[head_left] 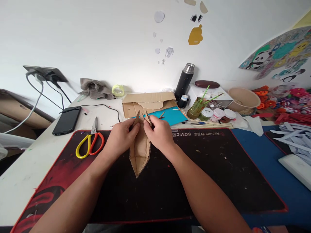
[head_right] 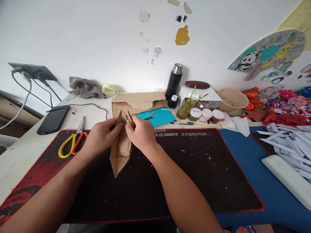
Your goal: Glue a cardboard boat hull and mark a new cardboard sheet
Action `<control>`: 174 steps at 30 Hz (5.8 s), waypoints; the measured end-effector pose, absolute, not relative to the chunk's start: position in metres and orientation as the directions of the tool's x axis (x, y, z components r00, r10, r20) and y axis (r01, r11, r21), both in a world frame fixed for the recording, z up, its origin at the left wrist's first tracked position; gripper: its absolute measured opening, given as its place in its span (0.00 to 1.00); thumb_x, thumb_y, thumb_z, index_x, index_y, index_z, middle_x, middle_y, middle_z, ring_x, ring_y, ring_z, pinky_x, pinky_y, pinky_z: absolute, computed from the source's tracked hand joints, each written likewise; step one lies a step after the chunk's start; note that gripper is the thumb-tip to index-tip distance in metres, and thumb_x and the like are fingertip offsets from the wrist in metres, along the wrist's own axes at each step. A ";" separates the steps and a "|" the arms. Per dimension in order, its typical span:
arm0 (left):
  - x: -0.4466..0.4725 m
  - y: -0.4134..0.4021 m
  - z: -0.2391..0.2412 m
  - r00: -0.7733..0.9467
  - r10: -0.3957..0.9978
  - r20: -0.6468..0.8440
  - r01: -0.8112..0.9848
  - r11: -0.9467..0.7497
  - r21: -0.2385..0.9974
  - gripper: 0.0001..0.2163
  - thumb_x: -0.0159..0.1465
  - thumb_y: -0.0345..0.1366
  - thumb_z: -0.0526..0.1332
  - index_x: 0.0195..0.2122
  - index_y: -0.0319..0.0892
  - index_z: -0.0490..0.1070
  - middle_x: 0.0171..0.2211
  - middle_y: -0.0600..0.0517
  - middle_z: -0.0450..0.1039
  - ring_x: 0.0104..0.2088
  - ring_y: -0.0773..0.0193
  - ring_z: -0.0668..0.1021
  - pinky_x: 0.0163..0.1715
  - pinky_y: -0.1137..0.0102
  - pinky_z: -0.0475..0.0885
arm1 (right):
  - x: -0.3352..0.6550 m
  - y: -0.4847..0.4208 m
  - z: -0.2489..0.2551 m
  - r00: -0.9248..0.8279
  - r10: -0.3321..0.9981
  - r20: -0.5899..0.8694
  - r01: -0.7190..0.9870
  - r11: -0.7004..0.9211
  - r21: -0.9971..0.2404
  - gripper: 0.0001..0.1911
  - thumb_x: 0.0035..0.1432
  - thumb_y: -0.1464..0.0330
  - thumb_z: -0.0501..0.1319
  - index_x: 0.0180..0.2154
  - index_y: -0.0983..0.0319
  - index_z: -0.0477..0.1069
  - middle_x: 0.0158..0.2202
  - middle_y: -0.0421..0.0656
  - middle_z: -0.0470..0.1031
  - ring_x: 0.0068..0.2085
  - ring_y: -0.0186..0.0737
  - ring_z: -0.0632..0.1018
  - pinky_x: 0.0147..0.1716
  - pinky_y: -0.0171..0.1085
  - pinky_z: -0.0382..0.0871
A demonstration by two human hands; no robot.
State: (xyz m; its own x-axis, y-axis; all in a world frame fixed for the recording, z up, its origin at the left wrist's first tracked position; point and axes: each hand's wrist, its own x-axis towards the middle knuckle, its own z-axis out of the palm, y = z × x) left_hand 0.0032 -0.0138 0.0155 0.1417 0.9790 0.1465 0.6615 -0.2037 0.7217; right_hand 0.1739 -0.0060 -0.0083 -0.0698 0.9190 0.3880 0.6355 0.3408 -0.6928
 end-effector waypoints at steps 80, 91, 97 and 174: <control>-0.002 -0.011 0.019 0.166 0.978 0.129 0.672 -0.208 0.711 0.10 0.63 0.46 0.57 0.29 0.46 0.66 0.27 0.55 0.73 0.29 0.62 0.72 0.30 0.67 0.64 | 0.169 -0.011 -0.003 -0.136 0.922 0.363 0.544 0.376 -0.750 0.07 0.70 0.67 0.61 0.36 0.56 0.68 0.33 0.41 0.79 0.34 0.42 0.77 0.35 0.40 0.63; -0.004 -0.010 0.011 0.268 0.958 0.100 0.593 -0.245 0.767 0.30 0.56 0.35 0.60 0.63 0.41 0.69 0.46 0.48 0.81 0.43 0.53 0.81 0.45 0.61 0.77 | 0.170 -0.010 -0.004 -0.071 0.923 0.377 0.536 0.354 -0.766 0.12 0.69 0.66 0.62 0.31 0.56 0.64 0.31 0.39 0.77 0.32 0.40 0.76 0.35 0.39 0.63; -0.004 -0.012 0.007 0.359 0.927 0.108 0.565 -0.308 0.766 0.48 0.54 0.30 0.59 0.79 0.42 0.53 0.61 0.43 0.78 0.56 0.49 0.81 0.61 0.56 0.76 | 0.174 -0.008 0.000 0.001 0.922 0.387 0.525 0.329 -0.785 0.15 0.67 0.65 0.63 0.29 0.55 0.60 0.26 0.36 0.71 0.28 0.38 0.71 0.31 0.39 0.60; -0.002 -0.016 0.013 0.057 0.984 0.169 0.609 -0.168 0.775 0.14 0.71 0.49 0.64 0.41 0.45 0.81 0.31 0.55 0.85 0.28 0.62 0.78 0.31 0.68 0.68 | 0.178 -0.003 -0.006 -0.026 0.950 0.310 0.398 0.294 -0.869 0.07 0.67 0.62 0.62 0.34 0.56 0.72 0.31 0.39 0.79 0.34 0.42 0.77 0.39 0.41 0.68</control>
State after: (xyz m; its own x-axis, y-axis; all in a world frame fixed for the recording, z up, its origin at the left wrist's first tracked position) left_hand -0.0021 -0.0158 0.0128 0.0566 0.9840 0.1692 0.6090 -0.1683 0.7751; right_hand 0.1776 -0.0026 -0.0061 -0.0259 0.9505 0.3097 0.3977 0.2940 -0.8691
